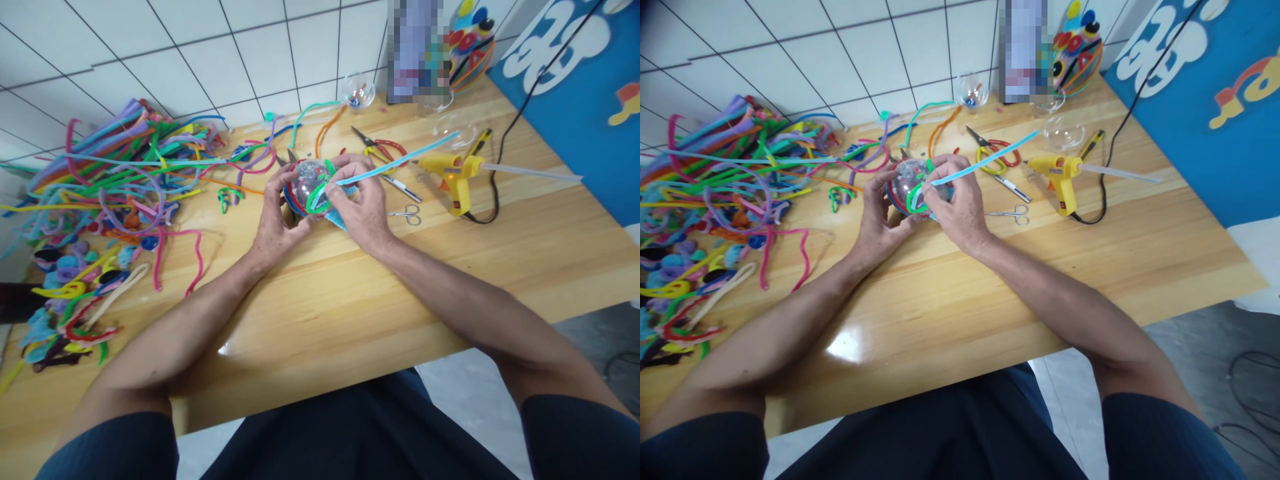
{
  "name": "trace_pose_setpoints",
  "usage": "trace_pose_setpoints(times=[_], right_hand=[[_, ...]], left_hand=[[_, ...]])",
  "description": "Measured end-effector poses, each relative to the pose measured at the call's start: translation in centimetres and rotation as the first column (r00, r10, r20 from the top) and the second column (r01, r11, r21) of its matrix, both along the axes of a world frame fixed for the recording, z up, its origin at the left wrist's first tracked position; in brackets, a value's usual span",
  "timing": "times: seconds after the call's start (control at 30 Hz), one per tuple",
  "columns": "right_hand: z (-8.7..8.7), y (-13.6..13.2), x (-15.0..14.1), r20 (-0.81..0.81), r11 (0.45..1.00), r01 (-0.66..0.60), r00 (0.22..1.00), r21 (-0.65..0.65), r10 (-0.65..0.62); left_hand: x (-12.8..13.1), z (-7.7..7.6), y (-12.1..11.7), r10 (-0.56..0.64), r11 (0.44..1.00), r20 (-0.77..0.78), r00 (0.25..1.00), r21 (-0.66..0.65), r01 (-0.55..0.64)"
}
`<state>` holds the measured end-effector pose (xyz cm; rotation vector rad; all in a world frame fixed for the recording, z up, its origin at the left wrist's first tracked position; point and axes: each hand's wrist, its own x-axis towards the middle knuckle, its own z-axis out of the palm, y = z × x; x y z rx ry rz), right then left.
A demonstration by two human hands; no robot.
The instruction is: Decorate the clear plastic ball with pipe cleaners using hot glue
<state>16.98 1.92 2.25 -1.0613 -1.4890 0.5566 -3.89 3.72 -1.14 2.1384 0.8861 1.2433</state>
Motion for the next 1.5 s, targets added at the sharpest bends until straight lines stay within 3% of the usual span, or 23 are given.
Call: trace_pose_setpoints(times=[0.27,0.57,0.7,0.8,0.87,0.93,1.0,1.07,1.2,1.33,1.43,1.5], right_hand=[[0.2,-0.2,-0.1,0.000,1.000,0.004,1.000,-0.004,-0.004],[0.4,0.0,0.1,-0.102,0.993,-0.052,0.994,-0.102,0.041],[1.8,0.3,1.3,-0.100,0.983,-0.065,0.994,-0.169,0.048],[3.8,0.4,2.8,0.017,0.968,-0.023,0.999,-0.249,0.028],[5.1,0.1,3.9,0.146,0.936,-0.029,0.985,-0.352,0.086],[6.0,-0.8,5.1,0.270,0.863,-0.055,0.938,-0.502,0.217],[6.3,-2.2,6.3,0.345,0.774,-0.053,0.874,-0.631,0.341],[6.0,-4.0,7.7,0.406,0.738,-0.002,0.834,-0.675,0.374],[4.5,-7.0,11.7,0.562,0.763,0.267,0.813,-0.589,0.150],[3.0,-7.5,15.9,0.689,0.656,0.640,0.682,-0.400,-0.245],[2.1,-6.6,17.8,0.697,0.596,0.761,0.573,-0.257,-0.431],[1.6,-5.7,18.4,0.678,0.599,0.766,0.570,-0.233,-0.465]], left_hand=[[0.3,-0.9,0.8,0.026,0.997,0.022,0.999,0.074,-0.028],[0.6,-0.1,0.3,0.115,0.980,0.005,0.993,0.163,-0.114],[1.0,-0.2,0.2,0.102,0.977,0.036,0.994,0.186,-0.107],[1.2,-0.3,0.2,0.104,0.975,0.033,0.994,0.194,-0.108],[1.3,-0.3,0.2,0.125,0.972,0.026,0.992,0.198,-0.128],[1.4,-0.3,0.1,0.137,0.970,0.026,0.990,0.200,-0.139],[1.4,-0.3,0.1,0.132,0.971,0.031,0.991,0.197,-0.135],[1.4,-0.4,0.2,0.115,0.974,0.039,0.993,0.192,-0.120],[1.7,-0.9,0.4,0.066,0.980,0.071,0.995,0.186,-0.078],[2.0,-1.1,0.6,0.026,0.979,0.106,0.994,0.199,-0.046],[2.1,-1.1,0.6,0.034,0.980,0.119,0.992,0.193,-0.056],[2.1,-1.0,0.5,0.046,0.980,0.122,0.991,0.186,-0.068]])
